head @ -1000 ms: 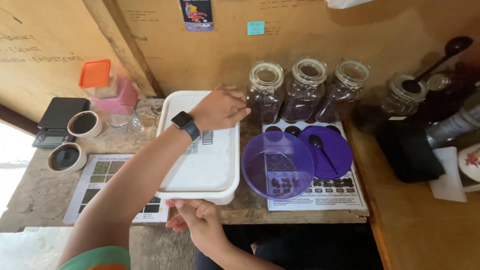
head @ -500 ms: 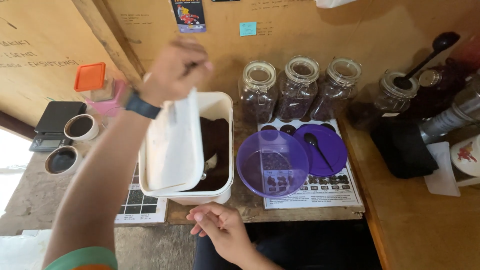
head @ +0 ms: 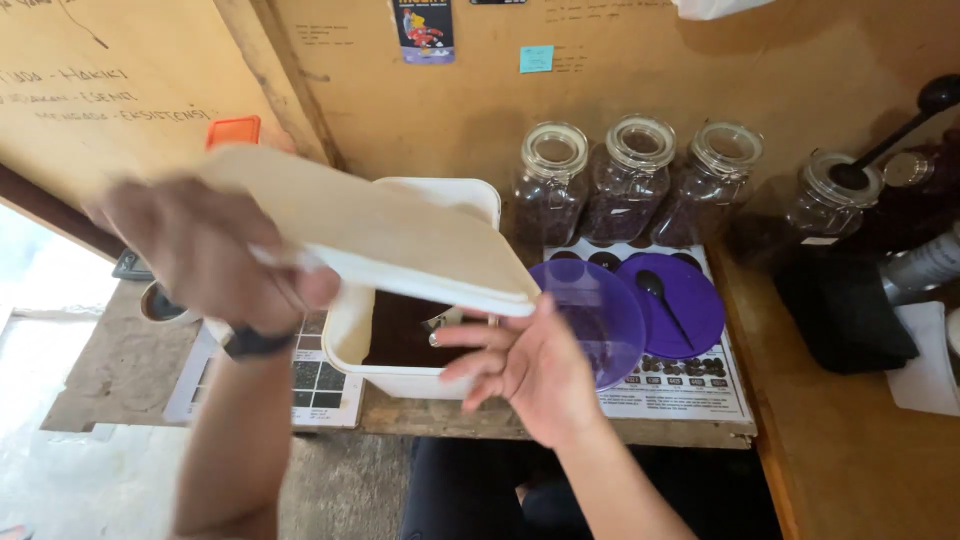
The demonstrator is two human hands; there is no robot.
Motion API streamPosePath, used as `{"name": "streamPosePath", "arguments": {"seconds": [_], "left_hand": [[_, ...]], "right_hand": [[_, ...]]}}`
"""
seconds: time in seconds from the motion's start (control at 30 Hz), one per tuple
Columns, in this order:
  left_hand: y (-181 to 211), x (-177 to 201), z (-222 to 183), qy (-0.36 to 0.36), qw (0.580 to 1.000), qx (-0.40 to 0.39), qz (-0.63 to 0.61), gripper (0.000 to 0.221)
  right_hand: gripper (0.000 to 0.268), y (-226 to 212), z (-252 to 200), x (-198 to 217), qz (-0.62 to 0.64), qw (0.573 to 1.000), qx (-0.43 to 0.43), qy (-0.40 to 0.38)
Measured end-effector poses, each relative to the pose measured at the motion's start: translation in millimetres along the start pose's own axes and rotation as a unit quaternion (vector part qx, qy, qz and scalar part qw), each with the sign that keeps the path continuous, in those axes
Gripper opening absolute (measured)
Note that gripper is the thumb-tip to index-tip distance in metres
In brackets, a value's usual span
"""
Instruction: Scooping ground coffee from a large storage container into a smaller bowl using a metal scoop.
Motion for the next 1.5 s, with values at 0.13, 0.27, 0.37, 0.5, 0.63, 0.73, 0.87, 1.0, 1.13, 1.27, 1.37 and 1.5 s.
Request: {"name": "streamPosePath", "arguments": {"seconds": [0.13, 0.27, 0.37, 0.5, 0.63, 0.73, 0.87, 1.0, 1.13, 1.27, 1.37, 1.5], "left_hand": [[43.5, 9.4, -8.5, 0.057, 0.996, -0.062, 0.011, 0.058], [74.0, 2.5, -6.4, 0.037, 0.998, -0.046, -0.039, 0.050], [85.1, 10.9, -22.1, -0.069, 0.993, 0.054, -0.078, 0.049], [76.7, 29.5, -59.7, -0.219, 0.938, 0.226, -0.143, 0.044], [71.2, 43.2, -102.7, -0.286, 0.846, 0.382, -0.239, 0.051], [72.5, 43.5, -132.5, -0.320, 0.784, 0.454, -0.277, 0.050], [84.1, 38.2, -138.4, -0.297, 0.679, 0.553, -0.381, 0.057], [89.1, 34.5, -134.0, -0.309, 0.663, 0.562, -0.386, 0.063], [97.1, 27.4, -137.8, -0.276, 0.615, 0.608, -0.419, 0.073], [95.6, 25.6, -141.2, -0.253, 0.564, 0.655, -0.434, 0.072], [94.8, 23.8, -143.4, -0.252, 0.544, 0.675, -0.430, 0.073], [97.0, 22.8, -144.3, -0.246, 0.565, 0.657, -0.434, 0.071]], "right_hand": [[0.050, -22.1, 3.8, 12.5, 0.096, 0.985, 0.099, 0.108], [0.056, -63.5, 6.5, 18.9, 0.079, 0.983, 0.131, 0.104], [0.065, -98.7, 17.2, 45.7, -0.021, 0.963, 0.105, 0.245], [0.064, -133.9, 39.0, 143.4, -0.110, 0.959, 0.153, 0.212], [0.052, -160.7, 43.9, 200.5, -0.134, 0.935, 0.148, 0.294], [0.048, -170.0, 38.4, 214.8, -0.124, 0.919, 0.150, 0.344], [0.050, -172.8, 33.1, 240.4, -0.109, 0.892, 0.167, 0.406], [0.054, -173.5, 27.8, 252.9, -0.102, 0.893, 0.153, 0.410], [0.056, -169.3, 24.0, 266.4, -0.116, 0.904, 0.129, 0.392], [0.059, -166.0, 20.2, 271.7, -0.137, 0.903, 0.093, 0.397], [0.061, -163.2, 17.2, 261.6, -0.142, 0.906, 0.096, 0.387], [0.042, -157.6, 12.9, 261.7, -0.128, 0.906, 0.116, 0.386]]}}
Point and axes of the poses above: each hand's wrist, its own z-axis towards the middle knuckle, its own x-axis out of the back of the hand, y = z × x, the point moved 1 cm from there along z, towards the middle knuckle, and after that the axes turned 15 degrees about -y, right-handed, at the moved point
